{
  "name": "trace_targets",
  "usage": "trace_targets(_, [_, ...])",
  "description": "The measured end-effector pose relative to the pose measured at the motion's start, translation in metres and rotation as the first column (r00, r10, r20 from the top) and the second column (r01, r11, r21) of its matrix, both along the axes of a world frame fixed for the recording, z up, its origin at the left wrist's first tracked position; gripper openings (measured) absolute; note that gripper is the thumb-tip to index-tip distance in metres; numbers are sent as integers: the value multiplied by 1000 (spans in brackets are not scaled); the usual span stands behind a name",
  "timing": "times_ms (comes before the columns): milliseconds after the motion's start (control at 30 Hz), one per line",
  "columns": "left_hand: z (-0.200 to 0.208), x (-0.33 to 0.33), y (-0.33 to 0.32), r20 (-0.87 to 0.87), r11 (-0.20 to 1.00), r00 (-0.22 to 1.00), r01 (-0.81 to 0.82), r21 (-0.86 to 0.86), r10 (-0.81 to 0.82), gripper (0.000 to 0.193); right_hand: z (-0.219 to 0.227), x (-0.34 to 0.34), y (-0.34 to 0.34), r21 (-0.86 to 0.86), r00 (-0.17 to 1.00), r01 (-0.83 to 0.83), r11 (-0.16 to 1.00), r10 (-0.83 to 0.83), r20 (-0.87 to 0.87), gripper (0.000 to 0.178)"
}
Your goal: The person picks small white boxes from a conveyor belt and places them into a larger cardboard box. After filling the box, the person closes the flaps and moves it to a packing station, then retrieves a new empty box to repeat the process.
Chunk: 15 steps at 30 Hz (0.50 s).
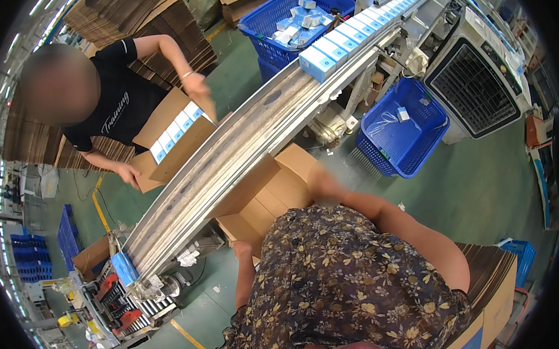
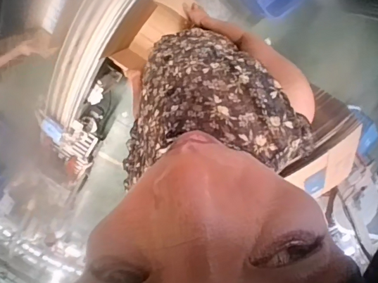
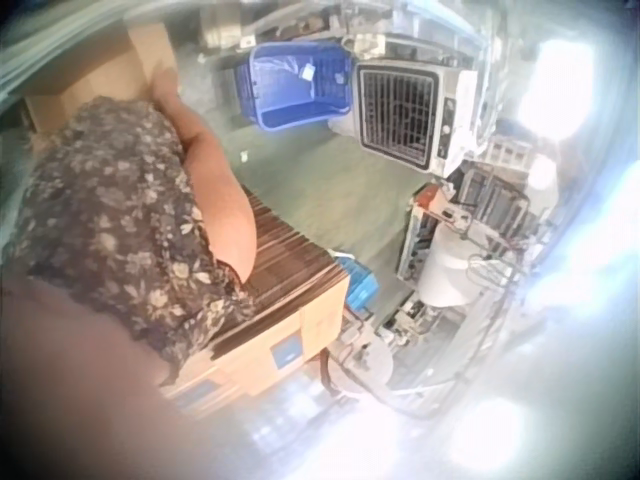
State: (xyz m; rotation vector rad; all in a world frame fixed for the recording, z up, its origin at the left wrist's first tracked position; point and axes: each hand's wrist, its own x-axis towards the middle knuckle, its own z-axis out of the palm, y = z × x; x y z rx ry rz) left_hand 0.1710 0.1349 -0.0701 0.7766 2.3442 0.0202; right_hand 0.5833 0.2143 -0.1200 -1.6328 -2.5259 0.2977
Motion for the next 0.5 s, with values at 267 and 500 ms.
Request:
trace_targets(267, [-21,-20,-16,-45,992,994,100,78,-97,60,77,27,34,-249,849,322,913,-395,-351,38])
trace_targets(500, [-70,-81,-19,181,943,936,320,-92,-300,68,163,159,212,358,739,594,720,-312,-598,16])
